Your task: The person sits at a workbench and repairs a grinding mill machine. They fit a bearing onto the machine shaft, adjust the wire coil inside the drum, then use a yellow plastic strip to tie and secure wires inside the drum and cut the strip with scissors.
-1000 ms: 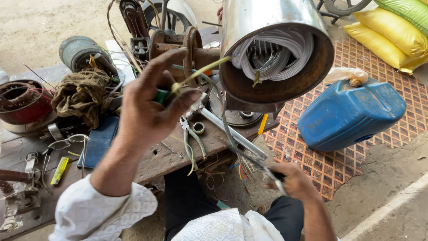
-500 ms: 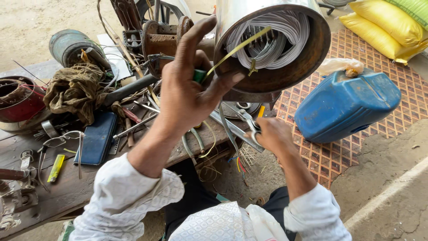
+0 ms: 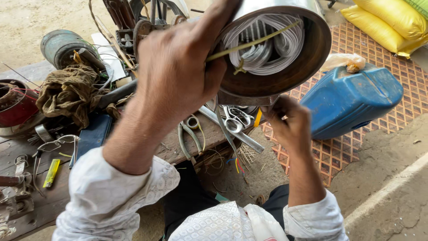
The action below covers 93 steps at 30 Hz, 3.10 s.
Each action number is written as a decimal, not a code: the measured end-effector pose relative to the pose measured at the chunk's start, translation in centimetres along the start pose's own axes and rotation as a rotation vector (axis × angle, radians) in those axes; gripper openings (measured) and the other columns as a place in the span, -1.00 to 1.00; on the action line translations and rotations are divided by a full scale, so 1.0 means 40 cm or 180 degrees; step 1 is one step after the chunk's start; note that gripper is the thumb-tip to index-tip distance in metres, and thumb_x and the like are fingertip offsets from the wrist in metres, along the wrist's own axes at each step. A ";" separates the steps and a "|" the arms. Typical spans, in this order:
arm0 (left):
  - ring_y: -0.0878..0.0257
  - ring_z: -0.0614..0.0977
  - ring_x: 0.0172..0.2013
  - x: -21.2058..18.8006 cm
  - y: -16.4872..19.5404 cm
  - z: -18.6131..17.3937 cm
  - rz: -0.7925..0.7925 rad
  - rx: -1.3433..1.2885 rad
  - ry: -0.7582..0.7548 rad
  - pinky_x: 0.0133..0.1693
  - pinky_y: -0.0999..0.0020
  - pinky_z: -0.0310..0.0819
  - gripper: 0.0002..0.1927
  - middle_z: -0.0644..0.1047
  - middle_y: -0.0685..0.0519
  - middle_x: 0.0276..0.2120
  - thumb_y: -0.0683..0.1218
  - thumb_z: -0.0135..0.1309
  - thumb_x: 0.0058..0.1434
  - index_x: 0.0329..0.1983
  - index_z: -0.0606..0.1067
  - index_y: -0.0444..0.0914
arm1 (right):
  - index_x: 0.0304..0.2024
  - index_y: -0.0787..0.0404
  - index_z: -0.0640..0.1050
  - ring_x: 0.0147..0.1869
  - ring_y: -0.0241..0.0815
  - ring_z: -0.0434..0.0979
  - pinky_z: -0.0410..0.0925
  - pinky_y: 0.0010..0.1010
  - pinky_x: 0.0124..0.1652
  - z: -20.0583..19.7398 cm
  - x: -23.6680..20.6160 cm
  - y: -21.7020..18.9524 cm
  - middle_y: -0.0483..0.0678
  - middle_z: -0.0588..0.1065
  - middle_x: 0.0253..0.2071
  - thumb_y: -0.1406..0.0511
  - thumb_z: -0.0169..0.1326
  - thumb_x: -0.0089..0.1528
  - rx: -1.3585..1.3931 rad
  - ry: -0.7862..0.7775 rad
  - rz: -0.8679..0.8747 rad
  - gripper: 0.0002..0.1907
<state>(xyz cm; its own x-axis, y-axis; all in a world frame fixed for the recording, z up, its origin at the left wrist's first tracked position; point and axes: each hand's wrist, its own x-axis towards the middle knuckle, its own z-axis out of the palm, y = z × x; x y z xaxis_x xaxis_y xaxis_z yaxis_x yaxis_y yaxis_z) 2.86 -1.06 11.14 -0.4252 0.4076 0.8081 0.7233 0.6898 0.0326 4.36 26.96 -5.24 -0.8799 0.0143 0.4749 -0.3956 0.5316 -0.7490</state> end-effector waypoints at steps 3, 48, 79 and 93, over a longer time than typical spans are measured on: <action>0.11 0.69 -0.37 0.057 -0.003 -0.020 0.0434 0.0440 -0.0073 -0.46 0.22 0.46 -0.50 0.63 -0.02 -0.31 -0.19 0.22 0.36 0.34 0.42 -0.09 | -0.11 0.32 0.52 -0.30 -0.32 0.57 0.42 -0.47 -0.24 -0.033 0.023 -0.056 -0.06 0.55 -0.33 0.45 0.21 0.20 -0.0052 0.0067 -0.0416 -0.78; 0.48 0.34 -0.58 -0.314 0.260 0.266 -0.1915 -0.4611 0.0921 -0.57 0.57 0.18 -0.78 0.46 0.14 -0.50 -0.11 -0.01 0.51 0.02 0.55 -0.34 | 0.08 0.25 0.53 -0.16 -0.41 0.51 0.41 -0.51 -0.21 0.010 -0.261 -0.031 -0.07 0.58 -0.10 0.24 0.08 0.37 0.1586 -0.0589 -0.0249 -0.71; 0.47 0.42 -0.64 -0.493 0.092 0.268 -0.3168 -0.4063 0.0039 -0.65 0.58 0.22 -0.64 0.50 0.11 -0.58 0.04 0.01 0.41 -0.25 0.59 -0.35 | -0.25 0.28 0.63 -0.30 -0.21 0.33 0.23 -0.32 -0.30 -0.192 -0.280 0.033 -0.01 0.45 -0.34 0.24 0.16 0.37 0.4015 -0.0632 -0.0207 -0.78; 0.47 0.33 -0.66 -0.502 0.217 0.344 -0.3870 -0.4799 -0.0894 -0.63 0.53 0.07 -0.67 0.41 0.17 -0.64 0.04 0.15 0.34 -0.35 0.59 -0.33 | -0.15 0.02 0.62 0.20 -0.03 0.42 0.19 0.09 0.26 -0.185 -0.225 -0.072 -0.04 0.46 0.15 0.29 0.08 0.34 0.4430 0.0086 -0.0326 -0.90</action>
<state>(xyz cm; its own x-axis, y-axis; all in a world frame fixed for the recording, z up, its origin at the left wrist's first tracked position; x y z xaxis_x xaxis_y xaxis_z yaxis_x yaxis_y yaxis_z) 10.19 4.98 -12.90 -0.9243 0.3612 -0.1236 -0.2397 -0.2972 0.9242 15.37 31.56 -3.92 -0.8326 0.0514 0.5515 -0.4046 -0.7365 -0.5421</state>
